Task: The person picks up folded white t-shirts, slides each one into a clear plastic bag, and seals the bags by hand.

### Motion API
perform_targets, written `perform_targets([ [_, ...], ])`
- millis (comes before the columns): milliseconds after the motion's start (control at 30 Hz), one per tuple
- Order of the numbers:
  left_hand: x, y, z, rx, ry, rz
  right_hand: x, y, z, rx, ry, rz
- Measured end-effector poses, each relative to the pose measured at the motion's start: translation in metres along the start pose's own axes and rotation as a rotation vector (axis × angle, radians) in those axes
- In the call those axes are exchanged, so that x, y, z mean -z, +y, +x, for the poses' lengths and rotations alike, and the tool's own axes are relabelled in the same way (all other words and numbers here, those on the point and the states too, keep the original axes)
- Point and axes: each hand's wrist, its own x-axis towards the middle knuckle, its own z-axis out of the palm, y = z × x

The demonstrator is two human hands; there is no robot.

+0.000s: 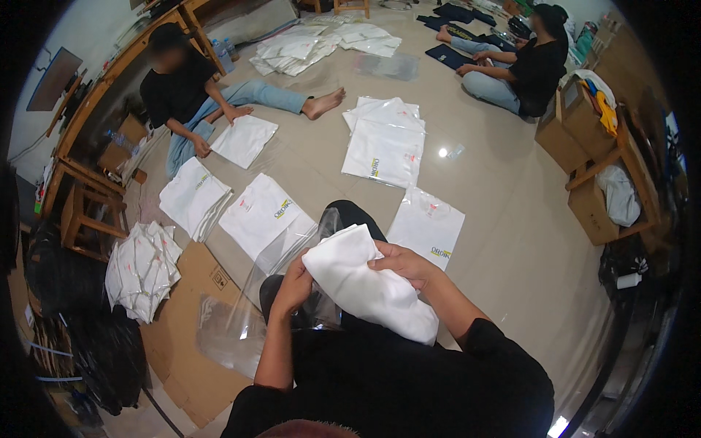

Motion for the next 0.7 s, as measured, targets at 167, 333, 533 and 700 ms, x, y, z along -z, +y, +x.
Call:
perform_targets([
  [167, 0.004, -0.010, 0.010, -0.376, 0.157, 0.448, -0.001, -0.003, -0.001, 0.007, 0.061, -0.103],
  [333, 0.001, -0.015, 0.015, -0.343, 0.223, 0.236, 0.001, -0.002, 0.004, 0.004, 0.125, -0.147],
  [533, -0.025, 0.009, 0.014, -0.153, 0.225, -0.012, 0.006, 0.007, 0.007, 0.087, 0.322, -0.318],
  [700, -0.052, 0.005, 0.042, -0.533, 0.166, 0.485, -0.014, 0.003, 0.005, 0.049, 0.177, -0.433],
])
